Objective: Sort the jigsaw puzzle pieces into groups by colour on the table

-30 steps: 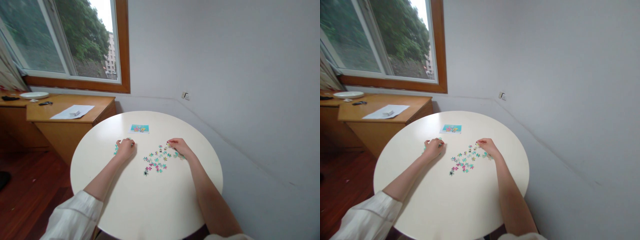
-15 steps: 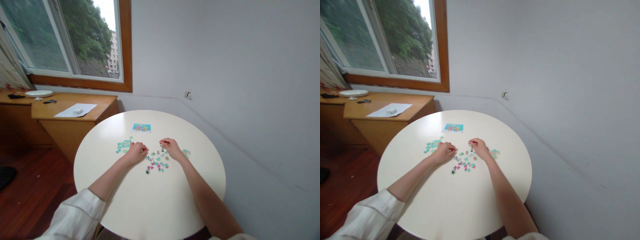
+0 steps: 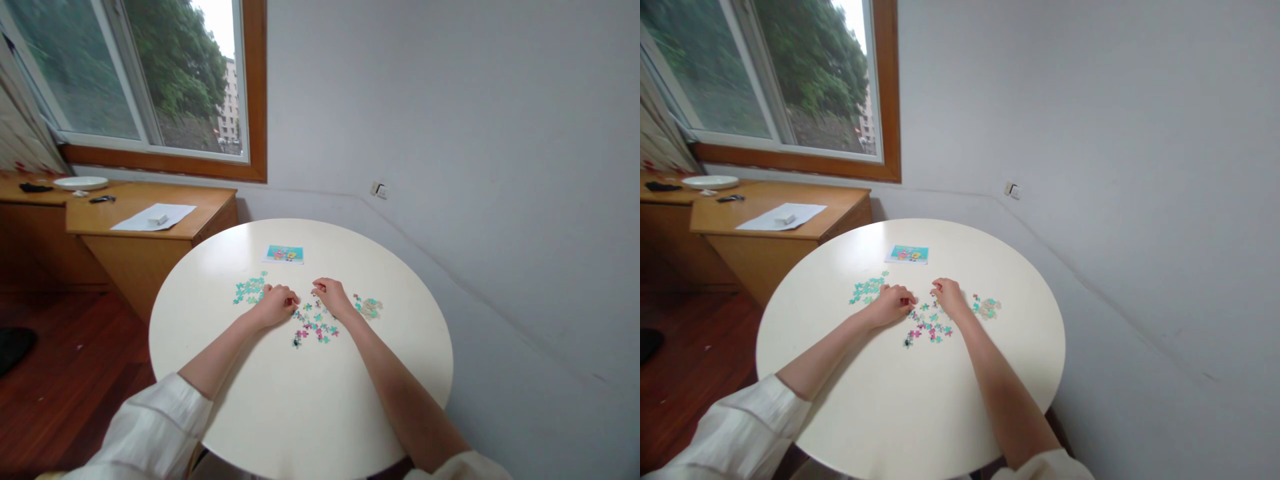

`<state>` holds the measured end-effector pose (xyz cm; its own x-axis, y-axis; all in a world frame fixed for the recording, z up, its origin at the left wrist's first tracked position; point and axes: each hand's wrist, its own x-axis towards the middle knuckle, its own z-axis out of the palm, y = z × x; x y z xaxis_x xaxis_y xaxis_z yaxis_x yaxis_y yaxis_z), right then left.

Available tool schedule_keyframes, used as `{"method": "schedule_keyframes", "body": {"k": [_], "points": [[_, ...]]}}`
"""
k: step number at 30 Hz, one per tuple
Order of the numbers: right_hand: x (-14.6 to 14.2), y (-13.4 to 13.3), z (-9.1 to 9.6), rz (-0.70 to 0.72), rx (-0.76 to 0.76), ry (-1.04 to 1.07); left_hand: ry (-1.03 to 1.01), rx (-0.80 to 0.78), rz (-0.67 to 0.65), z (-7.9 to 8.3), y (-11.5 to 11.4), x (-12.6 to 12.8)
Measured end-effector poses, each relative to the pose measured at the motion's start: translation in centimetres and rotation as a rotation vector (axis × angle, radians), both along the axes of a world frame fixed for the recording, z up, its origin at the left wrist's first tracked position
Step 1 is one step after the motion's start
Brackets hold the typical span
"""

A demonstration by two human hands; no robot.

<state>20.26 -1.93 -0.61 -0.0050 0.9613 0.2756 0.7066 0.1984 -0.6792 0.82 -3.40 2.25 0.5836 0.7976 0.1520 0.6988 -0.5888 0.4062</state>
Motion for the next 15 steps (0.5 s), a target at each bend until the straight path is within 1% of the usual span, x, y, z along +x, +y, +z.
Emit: {"method": "schedule_keyframes", "body": {"k": [4,7,9,11,13,15], "points": [[-0.2,-0.2,0.1,-0.016,0.069,-0.086,0.006,-0.006,0.008,0.0,0.1,0.1],[0.2,-0.5,0.7,-0.007,0.123,-0.108,0.008,-0.005,0.020,0.0,0.1,0.1],[1.4,-0.7,1.5,-0.040,0.152,-0.085,0.003,-0.002,0.023,-0.1,0.1,0.1],[3.3,-1.0,2.3,-0.120,0.154,-0.069,-0.003,0.000,0.020,-0.2,0.2,0.1],[5.8,-1.4,3.0,-0.215,0.070,-0.084,-0.006,-0.003,0.023,-0.3,0.2,0.1],[8.2,-2.0,3.3,-0.304,-0.074,-0.111,-0.004,-0.011,0.029,-0.4,0.2,0.2]]}}
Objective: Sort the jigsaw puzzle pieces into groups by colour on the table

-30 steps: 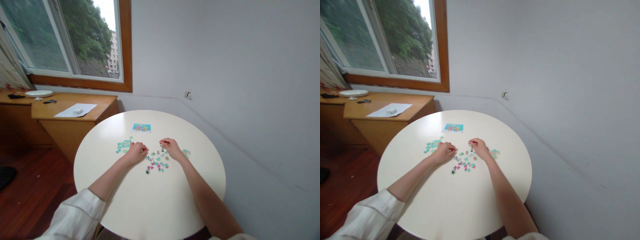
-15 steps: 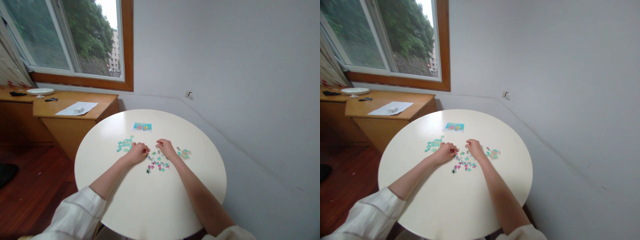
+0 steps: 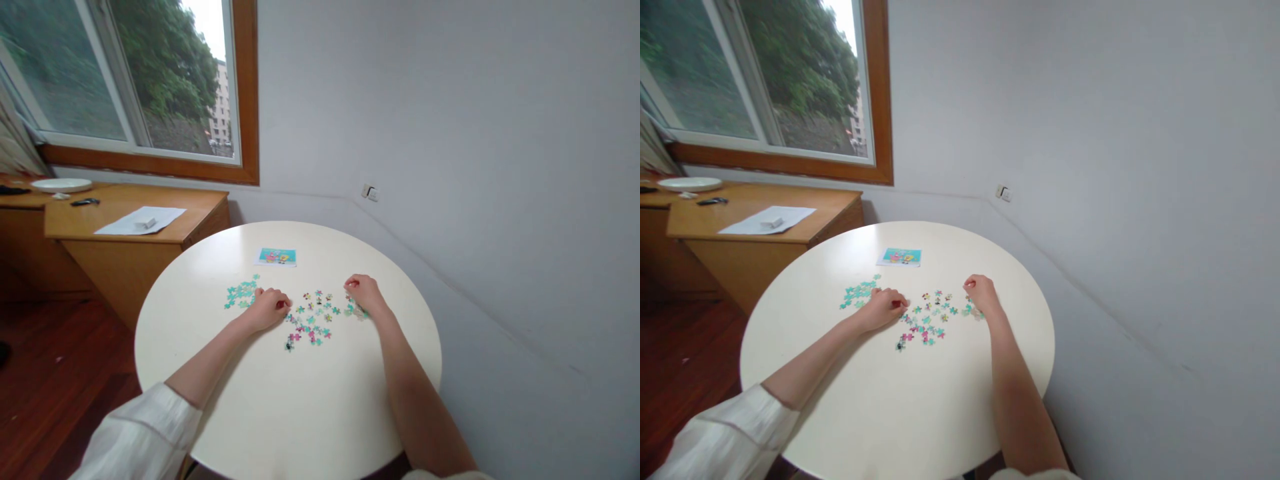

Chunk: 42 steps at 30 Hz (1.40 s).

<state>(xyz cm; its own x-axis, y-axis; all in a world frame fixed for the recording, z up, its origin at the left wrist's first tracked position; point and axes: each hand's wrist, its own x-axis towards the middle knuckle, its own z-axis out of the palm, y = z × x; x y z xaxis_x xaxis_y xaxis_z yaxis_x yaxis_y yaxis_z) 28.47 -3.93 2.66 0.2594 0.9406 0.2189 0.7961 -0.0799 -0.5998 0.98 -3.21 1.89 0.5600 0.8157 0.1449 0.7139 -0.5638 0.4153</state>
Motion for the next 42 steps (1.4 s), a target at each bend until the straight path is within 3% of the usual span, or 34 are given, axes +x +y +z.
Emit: {"method": "schedule_keyframes", "body": {"k": [5,14,35,42], "points": [[2.9,-1.0,-0.4,-0.020,-0.149,0.021,0.006,-0.019,0.016,0.3,-0.2,0.1],[2.5,-0.2,-1.5,0.033,-0.246,-0.045,0.007,-0.044,0.028,0.9,-0.6,0.2],[1.2,-0.2,-1.2,0.103,-0.172,-0.021,0.007,-0.045,0.038,0.7,-0.5,0.2],[0.9,-0.5,-0.5,0.145,-0.243,-0.077,-0.010,-0.046,0.029,0.6,-0.4,0.2]]}}
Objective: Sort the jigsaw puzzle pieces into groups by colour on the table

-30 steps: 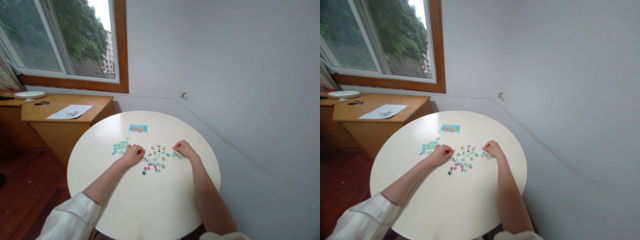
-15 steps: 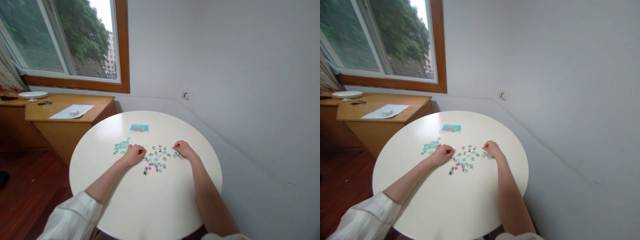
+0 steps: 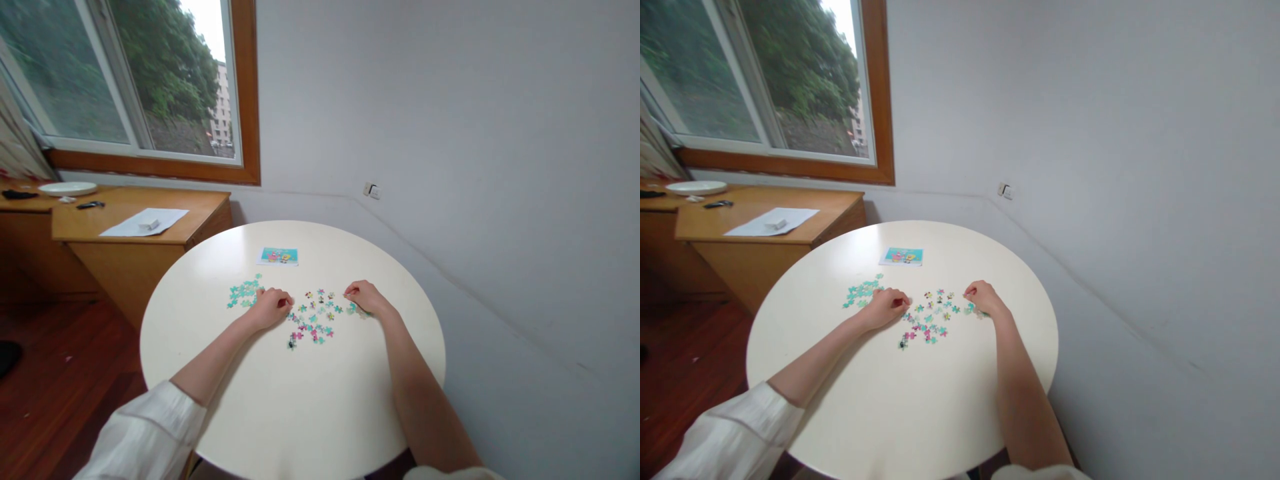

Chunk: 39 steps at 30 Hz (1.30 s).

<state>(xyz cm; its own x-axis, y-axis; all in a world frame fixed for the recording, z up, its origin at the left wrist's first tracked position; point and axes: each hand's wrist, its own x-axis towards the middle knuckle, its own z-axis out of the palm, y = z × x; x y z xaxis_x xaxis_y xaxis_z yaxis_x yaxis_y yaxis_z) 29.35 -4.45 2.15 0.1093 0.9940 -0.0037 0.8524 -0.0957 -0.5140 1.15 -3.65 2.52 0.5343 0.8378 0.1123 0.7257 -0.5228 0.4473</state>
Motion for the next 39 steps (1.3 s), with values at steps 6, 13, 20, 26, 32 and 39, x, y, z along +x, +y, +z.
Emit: {"method": "schedule_keyframes", "body": {"k": [6,13,20,26,32,39], "points": [[-0.2,-0.1,0.1,0.043,0.032,0.059,0.002,-0.006,0.010,-0.1,0.1,0.0],[-0.7,0.2,-0.1,0.105,0.076,0.321,0.011,-0.017,0.012,0.0,0.0,0.1],[-1.0,0.1,-0.2,0.103,-0.030,0.260,0.012,-0.010,0.009,0.1,0.1,0.1],[-1.4,0.2,-0.2,0.021,0.025,0.168,-0.001,-0.006,0.002,-0.1,0.1,0.1],[0.1,-0.8,1.0,0.148,-0.018,0.228,0.013,-0.013,0.014,0.0,0.1,0.0],[2.5,-1.2,1.2,0.396,-0.083,0.077,0.011,-0.004,0.013,-0.1,0.2,-0.1]]}}
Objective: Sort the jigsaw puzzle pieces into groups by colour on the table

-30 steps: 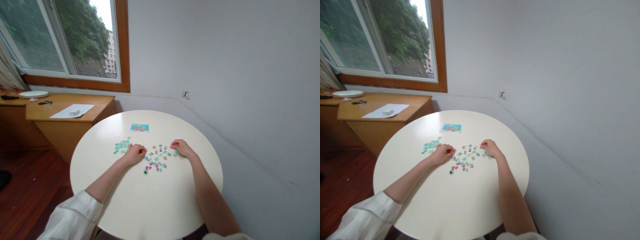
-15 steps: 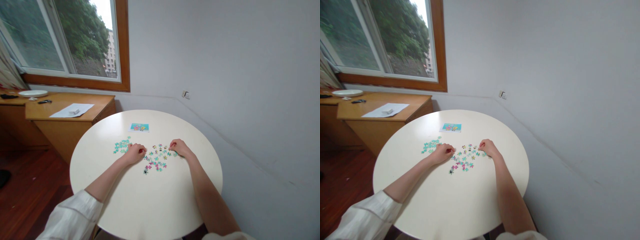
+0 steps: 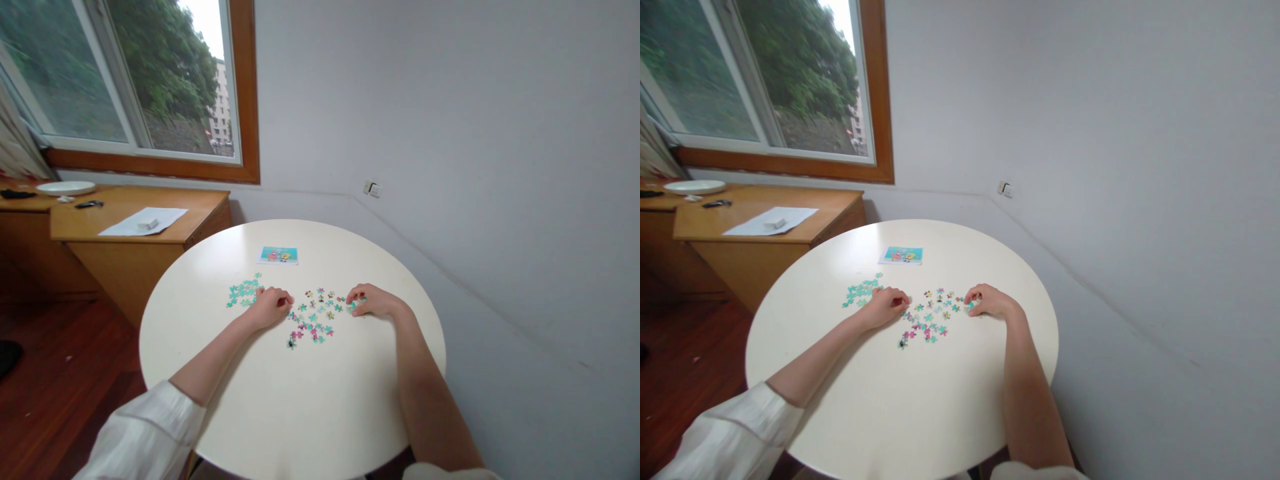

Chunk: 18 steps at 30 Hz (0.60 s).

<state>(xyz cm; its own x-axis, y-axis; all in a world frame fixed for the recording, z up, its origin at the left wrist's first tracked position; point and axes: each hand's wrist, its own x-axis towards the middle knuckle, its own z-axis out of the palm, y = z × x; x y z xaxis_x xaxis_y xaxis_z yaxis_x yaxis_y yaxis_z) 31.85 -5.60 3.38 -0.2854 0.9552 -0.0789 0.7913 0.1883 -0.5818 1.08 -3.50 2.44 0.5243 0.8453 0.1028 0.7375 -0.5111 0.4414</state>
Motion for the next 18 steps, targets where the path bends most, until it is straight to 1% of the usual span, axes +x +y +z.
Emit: {"method": "schedule_keyframes", "body": {"k": [6,18], "points": [[-0.05,0.47,-0.63,0.020,-0.040,-0.044,0.001,0.006,-0.010,-0.09,0.05,-0.10],[-0.63,0.35,-0.24,0.001,-0.030,-0.026,-0.001,-0.001,-0.012,0.11,-0.02,-0.05]]}}
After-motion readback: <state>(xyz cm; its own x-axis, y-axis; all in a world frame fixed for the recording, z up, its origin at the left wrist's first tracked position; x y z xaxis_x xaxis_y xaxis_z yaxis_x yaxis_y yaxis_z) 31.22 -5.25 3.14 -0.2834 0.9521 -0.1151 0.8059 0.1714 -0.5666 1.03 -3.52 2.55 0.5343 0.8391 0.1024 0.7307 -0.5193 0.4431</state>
